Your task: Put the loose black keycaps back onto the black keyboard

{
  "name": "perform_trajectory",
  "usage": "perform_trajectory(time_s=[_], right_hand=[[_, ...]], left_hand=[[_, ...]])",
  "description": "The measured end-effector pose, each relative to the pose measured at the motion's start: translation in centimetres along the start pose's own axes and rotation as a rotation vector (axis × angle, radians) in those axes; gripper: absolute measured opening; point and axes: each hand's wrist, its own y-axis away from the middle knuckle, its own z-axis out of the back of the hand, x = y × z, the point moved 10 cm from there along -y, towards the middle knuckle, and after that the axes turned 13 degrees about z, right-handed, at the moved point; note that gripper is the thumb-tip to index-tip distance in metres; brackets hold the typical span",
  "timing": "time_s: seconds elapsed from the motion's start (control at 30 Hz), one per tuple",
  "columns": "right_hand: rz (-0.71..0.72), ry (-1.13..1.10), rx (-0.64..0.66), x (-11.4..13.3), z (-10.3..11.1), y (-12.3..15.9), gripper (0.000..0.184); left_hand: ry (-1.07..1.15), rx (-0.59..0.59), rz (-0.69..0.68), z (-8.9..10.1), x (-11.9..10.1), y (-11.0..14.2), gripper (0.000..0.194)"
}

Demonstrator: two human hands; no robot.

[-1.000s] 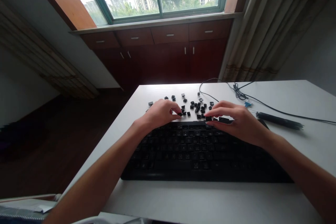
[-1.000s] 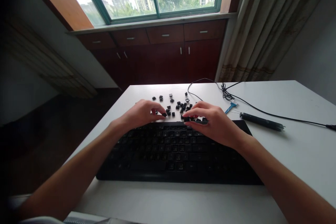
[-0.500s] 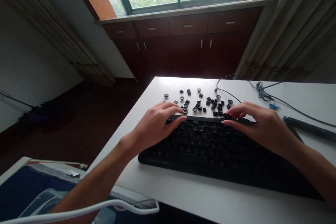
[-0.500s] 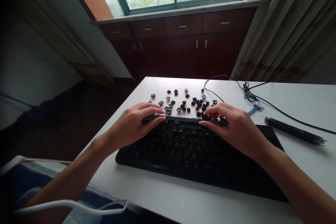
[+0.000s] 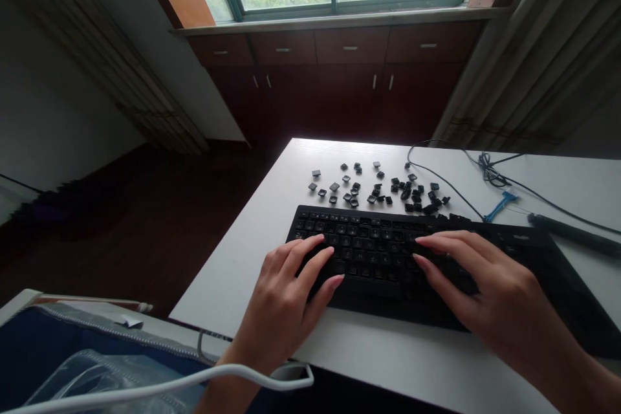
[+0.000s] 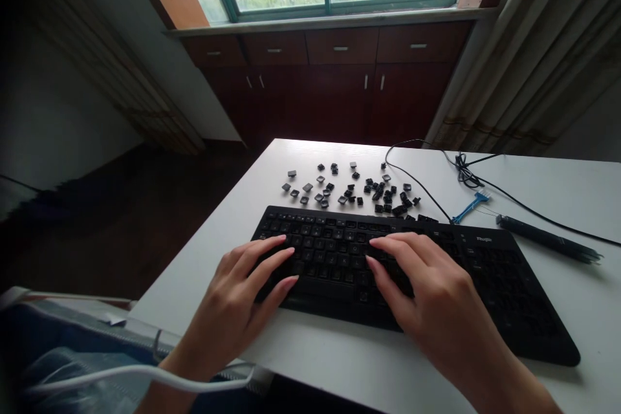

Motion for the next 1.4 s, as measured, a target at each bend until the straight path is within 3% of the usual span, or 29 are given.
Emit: perform_trajectory(time_s=[0.1,0.2,0.3,0.4,0.53,0.63,0.73,0.9,1.17,1.33,1.4], right_hand=[[-0.052,-0.022,-0.035,1.1,-0.8,1.1,0.036],[-0.059,-0.035,-0.019,2.4,-2.4,1.8,0.034],[-0.004,-0.086,-0.021,3.8,-3.3,2.1,0.03],[0.06,-0.12,0.021,4.9,-3.7,2.5,0.042],[-0.018,-0.094,0.069,4.6,-4.0,3.0,0.042],[-0.064,-0.106,0.018,4.3,-3.8,3.0,0.042],[0.028,-0.167,-0.014,5.3,-3.7,2.4,0.045],[0.236,-0.207,0.062,8.1,-3.2,1.5,0.027],[0.273,-0.274,0.088,8.5,-3.2,1.3,0.021],[0.232,-0.246,0.088,8.2,-3.3,1.6,0.017],[0.186,-0.186,0.07,7.5,-3.3,1.7,0.023]], left_hand=[[-0.005,-0.017,0.015,0.0,-0.5,0.2,0.035],[-0.002,-0.021,0.026,-0.2,-1.1,0.2,0.034],[0.001,-0.028,0.043,-0.3,-1.3,0.2,0.034],[0.005,-0.026,0.057,-0.4,-1.2,0.1,0.035],[0.02,-0.009,0.065,-0.5,-1.0,0.1,0.036],[0.038,-0.01,0.071,-0.3,-0.7,0.2,0.037],[0.061,-0.04,0.095,0.3,0.3,0.4,0.041],[0.06,-0.033,0.118,0.4,1.4,0.5,0.045],[0.052,-0.016,0.064,0.4,0.1,0.5,0.04],[0.058,0.023,0.024,0.1,-0.2,0.7,0.04],[0.051,-0.005,0.033,0.3,-0.1,0.7,0.043]])
